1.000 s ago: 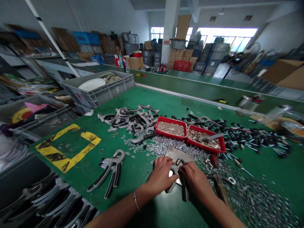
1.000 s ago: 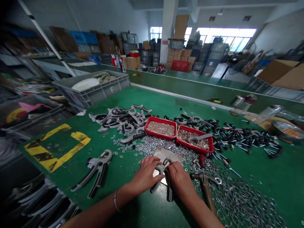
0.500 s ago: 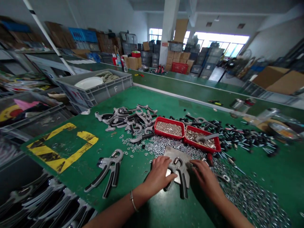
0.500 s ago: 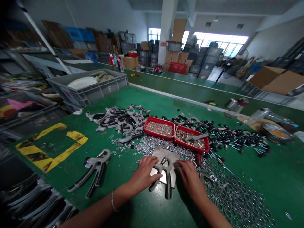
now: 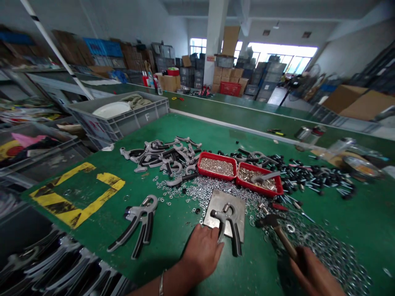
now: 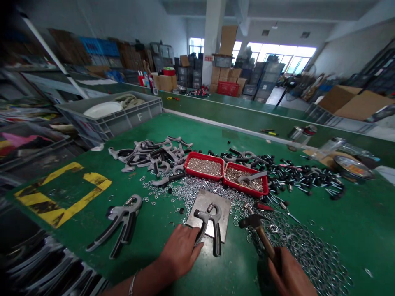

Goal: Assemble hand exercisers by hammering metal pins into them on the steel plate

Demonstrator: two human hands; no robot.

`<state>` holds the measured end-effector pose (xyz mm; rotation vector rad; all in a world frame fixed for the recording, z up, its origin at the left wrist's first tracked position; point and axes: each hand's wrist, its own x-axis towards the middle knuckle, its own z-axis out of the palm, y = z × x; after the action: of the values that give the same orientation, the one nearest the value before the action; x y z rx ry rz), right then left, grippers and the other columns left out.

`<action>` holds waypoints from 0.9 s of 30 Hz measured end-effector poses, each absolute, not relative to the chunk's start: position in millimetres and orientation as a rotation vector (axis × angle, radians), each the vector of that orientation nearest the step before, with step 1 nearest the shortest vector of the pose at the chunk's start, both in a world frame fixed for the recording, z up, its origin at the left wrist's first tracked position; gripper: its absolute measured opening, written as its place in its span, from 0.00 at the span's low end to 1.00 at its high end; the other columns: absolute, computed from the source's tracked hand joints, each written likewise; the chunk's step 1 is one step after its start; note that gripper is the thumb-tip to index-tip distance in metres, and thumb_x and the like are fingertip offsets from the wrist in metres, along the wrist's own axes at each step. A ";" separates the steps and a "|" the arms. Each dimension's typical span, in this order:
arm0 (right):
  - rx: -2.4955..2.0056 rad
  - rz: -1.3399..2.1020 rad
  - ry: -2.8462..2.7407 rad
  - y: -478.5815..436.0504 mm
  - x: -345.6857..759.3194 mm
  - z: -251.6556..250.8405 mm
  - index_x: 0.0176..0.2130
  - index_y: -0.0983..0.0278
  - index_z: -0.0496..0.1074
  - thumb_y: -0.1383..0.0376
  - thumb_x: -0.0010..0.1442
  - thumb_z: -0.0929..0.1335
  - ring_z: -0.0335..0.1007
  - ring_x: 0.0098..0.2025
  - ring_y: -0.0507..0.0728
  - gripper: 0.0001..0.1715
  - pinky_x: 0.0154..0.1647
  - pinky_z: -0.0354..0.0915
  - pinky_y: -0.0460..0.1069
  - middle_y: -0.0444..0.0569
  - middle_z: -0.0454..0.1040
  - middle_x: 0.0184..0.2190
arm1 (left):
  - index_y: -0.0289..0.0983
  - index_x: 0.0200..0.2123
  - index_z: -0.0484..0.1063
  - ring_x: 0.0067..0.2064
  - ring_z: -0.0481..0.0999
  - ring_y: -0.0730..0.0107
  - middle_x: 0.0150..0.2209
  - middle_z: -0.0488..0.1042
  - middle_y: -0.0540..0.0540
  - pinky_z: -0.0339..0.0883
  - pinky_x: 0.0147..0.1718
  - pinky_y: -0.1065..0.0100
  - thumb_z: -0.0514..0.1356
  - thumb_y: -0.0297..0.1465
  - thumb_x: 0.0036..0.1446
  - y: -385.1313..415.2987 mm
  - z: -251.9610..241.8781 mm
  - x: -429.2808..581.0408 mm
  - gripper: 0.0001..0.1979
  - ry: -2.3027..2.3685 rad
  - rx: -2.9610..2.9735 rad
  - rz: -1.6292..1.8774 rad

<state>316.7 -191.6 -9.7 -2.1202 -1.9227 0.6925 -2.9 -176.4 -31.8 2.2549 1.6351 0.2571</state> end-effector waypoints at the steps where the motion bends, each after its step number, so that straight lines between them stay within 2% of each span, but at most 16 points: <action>1: -2.035 0.759 -1.886 -187.6 310.1 -1.0 0.42 0.60 0.68 0.46 0.58 0.62 0.76 0.33 0.63 0.24 0.35 0.72 0.55 0.54 0.78 0.35 | 0.34 0.48 0.70 0.46 0.74 0.51 0.42 0.76 0.38 0.61 0.53 0.46 0.52 0.34 0.65 -174.1 -29.0 -3.0 0.14 1.615 2.265 0.233; 4: -1.819 1.033 -1.889 -177.1 282.8 23.6 0.49 0.60 0.68 0.45 0.59 0.63 0.76 0.41 0.63 0.27 0.41 0.72 0.53 0.54 0.79 0.42 | 0.33 0.46 0.71 0.45 0.74 0.52 0.41 0.76 0.38 0.61 0.53 0.47 0.51 0.33 0.64 -170.4 -23.9 -4.1 0.13 1.595 2.281 0.206; 6: -1.765 1.137 -1.917 -172.9 261.5 32.4 0.47 0.59 0.70 0.45 0.61 0.62 0.76 0.37 0.61 0.25 0.38 0.71 0.51 0.52 0.79 0.37 | 0.33 0.46 0.71 0.46 0.74 0.52 0.41 0.76 0.37 0.61 0.54 0.47 0.51 0.33 0.64 -170.1 -24.1 -4.4 0.13 1.596 2.286 0.207; 9: -1.753 1.108 -1.912 -166.0 236.5 32.8 0.42 0.59 0.70 0.45 0.66 0.55 0.72 0.28 0.58 0.26 0.31 0.67 0.49 0.47 0.75 0.26 | 0.33 0.46 0.70 0.46 0.74 0.52 0.41 0.76 0.37 0.60 0.55 0.47 0.50 0.33 0.65 -170.1 -26.7 -4.3 0.14 1.583 2.307 0.210; 12: -1.712 1.145 -2.010 -156.9 225.5 27.0 0.38 0.59 0.69 0.45 0.67 0.54 0.71 0.30 0.57 0.26 0.35 0.66 0.49 0.45 0.74 0.27 | 0.33 0.45 0.70 0.45 0.74 0.53 0.40 0.76 0.38 0.61 0.54 0.47 0.50 0.33 0.65 -169.5 -28.2 -4.3 0.13 1.569 2.327 0.198; 15: -1.703 1.241 -2.093 -152.9 225.6 23.5 0.32 0.58 0.68 0.46 0.67 0.54 0.69 0.28 0.56 0.26 0.32 0.63 0.48 0.44 0.72 0.25 | 0.33 0.43 0.70 0.43 0.73 0.53 0.39 0.75 0.38 0.63 0.52 0.48 0.50 0.32 0.64 -169.3 -29.5 -4.0 0.12 1.566 2.335 0.192; 20: -1.736 1.168 -2.043 -152.2 233.9 18.5 0.35 0.59 0.69 0.45 0.67 0.54 0.70 0.30 0.58 0.27 0.35 0.65 0.49 0.46 0.74 0.28 | 0.33 0.43 0.70 0.43 0.73 0.54 0.38 0.75 0.38 0.63 0.51 0.49 0.50 0.32 0.64 -169.7 -32.2 -2.3 0.12 1.574 2.350 0.189; 24: -1.741 1.161 -1.996 -134.6 234.5 16.9 0.32 0.59 0.70 0.46 0.67 0.53 0.67 0.27 0.56 0.30 0.30 0.64 0.48 0.44 0.70 0.23 | 0.32 0.42 0.70 0.42 0.74 0.53 0.38 0.75 0.37 0.63 0.51 0.49 0.52 0.31 0.62 -168.0 -28.0 0.2 0.11 1.584 2.355 0.101; 27: -1.727 1.065 -1.968 -117.2 230.0 17.9 0.33 0.59 0.71 0.45 0.66 0.56 0.68 0.27 0.57 0.28 0.31 0.64 0.49 0.45 0.71 0.23 | 0.31 0.42 0.71 0.42 0.74 0.53 0.38 0.75 0.36 0.64 0.50 0.48 0.52 0.29 0.62 -165.9 -27.0 4.8 0.10 1.587 2.371 0.079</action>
<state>230.0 -117.2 17.9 -1.7268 -1.9680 1.0651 4.8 -165.9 -27.0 2.3713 1.5871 0.0785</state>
